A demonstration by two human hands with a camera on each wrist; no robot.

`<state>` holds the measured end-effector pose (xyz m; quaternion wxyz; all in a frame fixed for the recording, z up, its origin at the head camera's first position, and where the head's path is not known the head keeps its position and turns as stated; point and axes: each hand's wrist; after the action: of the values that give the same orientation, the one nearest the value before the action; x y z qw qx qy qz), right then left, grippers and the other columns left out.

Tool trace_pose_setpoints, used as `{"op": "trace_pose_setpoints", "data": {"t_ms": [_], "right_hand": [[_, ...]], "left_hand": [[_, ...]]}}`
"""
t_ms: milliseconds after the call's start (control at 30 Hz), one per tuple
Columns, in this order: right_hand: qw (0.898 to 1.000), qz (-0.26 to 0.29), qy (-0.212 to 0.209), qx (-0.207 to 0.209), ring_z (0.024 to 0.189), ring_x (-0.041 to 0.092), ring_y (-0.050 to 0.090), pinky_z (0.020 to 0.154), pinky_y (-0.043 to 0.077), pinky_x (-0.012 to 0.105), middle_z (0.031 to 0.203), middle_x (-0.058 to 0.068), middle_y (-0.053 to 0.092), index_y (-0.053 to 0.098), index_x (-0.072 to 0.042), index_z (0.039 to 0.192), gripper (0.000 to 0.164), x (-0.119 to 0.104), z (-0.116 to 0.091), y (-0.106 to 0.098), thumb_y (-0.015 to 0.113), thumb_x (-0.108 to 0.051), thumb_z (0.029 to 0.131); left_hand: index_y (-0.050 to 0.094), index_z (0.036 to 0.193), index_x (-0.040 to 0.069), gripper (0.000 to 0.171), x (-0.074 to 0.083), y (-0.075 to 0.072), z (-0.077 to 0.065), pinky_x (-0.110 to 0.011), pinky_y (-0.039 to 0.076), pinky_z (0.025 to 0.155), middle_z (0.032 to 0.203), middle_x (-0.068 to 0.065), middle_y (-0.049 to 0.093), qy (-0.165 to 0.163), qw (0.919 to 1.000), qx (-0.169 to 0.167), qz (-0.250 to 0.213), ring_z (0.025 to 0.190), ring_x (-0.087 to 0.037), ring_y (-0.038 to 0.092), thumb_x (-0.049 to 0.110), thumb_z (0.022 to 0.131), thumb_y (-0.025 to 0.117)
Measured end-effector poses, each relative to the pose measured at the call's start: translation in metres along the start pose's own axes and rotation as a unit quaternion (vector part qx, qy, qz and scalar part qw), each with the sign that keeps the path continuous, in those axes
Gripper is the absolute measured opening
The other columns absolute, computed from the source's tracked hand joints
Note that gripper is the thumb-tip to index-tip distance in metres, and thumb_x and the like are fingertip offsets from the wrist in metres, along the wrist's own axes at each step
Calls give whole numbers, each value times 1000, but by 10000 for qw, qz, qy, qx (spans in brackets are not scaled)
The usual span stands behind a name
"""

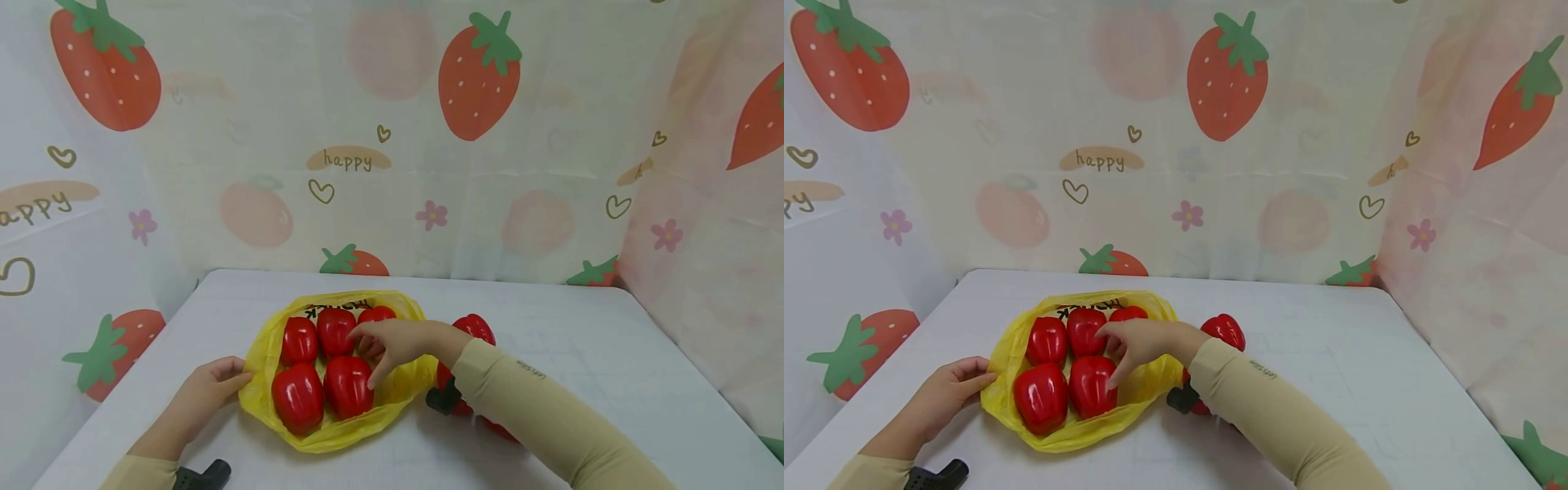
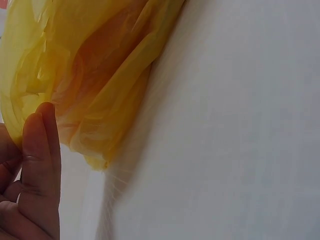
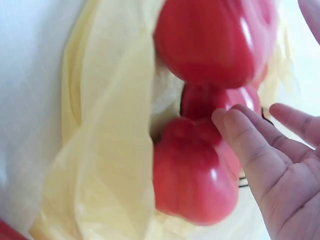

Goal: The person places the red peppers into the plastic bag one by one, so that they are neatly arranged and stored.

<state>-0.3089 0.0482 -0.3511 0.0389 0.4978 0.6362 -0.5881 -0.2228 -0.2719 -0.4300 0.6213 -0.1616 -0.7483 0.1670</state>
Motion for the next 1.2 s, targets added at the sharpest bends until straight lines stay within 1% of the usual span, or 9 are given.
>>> {"op": "trace_pose_setpoints", "data": {"t_ms": [100, 267, 433, 533, 700, 833, 900, 1067, 1200], "right_hand": [[9996, 233, -156, -33, 110, 20, 52, 78, 51, 21, 120, 8, 52, 38, -14, 133, 73, 1, -5, -5, 78, -22, 72], [9993, 244, -258, 98, 111, 19, 51, 79, 50, 22, 120, 6, 52, 40, -15, 133, 71, 4, -16, -16, 77, -24, 73], [9986, 238, -384, 288, 115, 22, 50, 88, 49, 30, 122, 7, 52, 43, -13, 131, 66, 7, -32, -28, 76, -22, 74], [9982, 277, -296, 437, 117, 24, 49, 89, 49, 34, 123, 8, 52, 45, -12, 129, 62, 10, -42, -34, 75, -21, 75], [9969, 384, -54, 691, 118, 25, 49, 89, 48, 32, 122, 5, 54, 46, -14, 128, 60, 17, -60, -42, 75, -20, 76], [9955, 464, -22, 825, 117, 26, 49, 92, 47, 34, 121, 4, 55, 47, -16, 128, 59, 28, -76, -47, 75, -20, 76], [9947, 518, -35, 890, 116, 26, 50, 92, 47, 35, 122, 7, 54, 46, -14, 128, 58, 34, -83, -49, 74, -18, 77], [9921, 630, 46, 1079, 113, 23, 53, 88, 50, 34, 120, 6, 55, 47, -15, 127, 56, 49, -104, -52, 73, -19, 77], [9906, 728, 85, 1153, 114, 29, 51, 85, 51, 33, 119, 6, 55, 48, -17, 126, 55, 59, -119, -52, 73, -23, 77]], "left_hand": [[59, 108, 2, 35, 0, 0, -1, -31, 53, 81, 106, -7, 61, 17, 10000, -5, -19, 89, -17, 57, 32, 88, 59], [59, 108, 3, 36, 0, 0, 0, -31, 52, 81, 106, -7, 61, 12, 10000, -1, -24, 89, -17, 57, 33, 88, 60], [59, 108, 3, 36, 0, 1, 0, -31, 53, 81, 105, -8, 61, 22, 10000, 4, -51, 88, -17, 57, 32, 88, 60], [58, 108, 2, 34, 1, 2, -1, -31, 53, 80, 105, -8, 61, 39, 10000, 8, -59, 88, -17, 57, 30, 89, 59], [58, 108, 2, 35, 1, 2, -1, -31, 53, 80, 105, -8, 61, 50, 10000, -11, -49, 88, -17, 57, 31, 88, 59], [58, 107, 3, 34, 2, 2, -1, -31, 53, 81, 105, -7, 61, 23, 10000, -8, 14, 89, -18, 57, 32, 88, 59], [59, 106, 4, 34, 3, 2, -1, -31, 53, 81, 105, -7, 62, 5, 10000, 23, 41, 89, -18, 57, 32, 88, 60], [59, 106, 4, 34, 3, 2, -1, -31, 53, 81, 105, -7, 62, 63, 9999, 18, 85, 89, -18, 57, 33, 88, 59], [59, 107, 4, 33, 3, 2, -1, -31, 53, 81, 105, -7, 61, 73, 9999, 11, 95, 89, -18, 57, 31, 89, 58]]}}
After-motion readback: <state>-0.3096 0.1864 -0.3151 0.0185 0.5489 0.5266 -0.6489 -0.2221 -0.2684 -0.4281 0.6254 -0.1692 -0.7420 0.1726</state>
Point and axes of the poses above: each hand's wrist, its own z-axis towards the middle knuckle, its own y-axis out of the palm, x = y × z
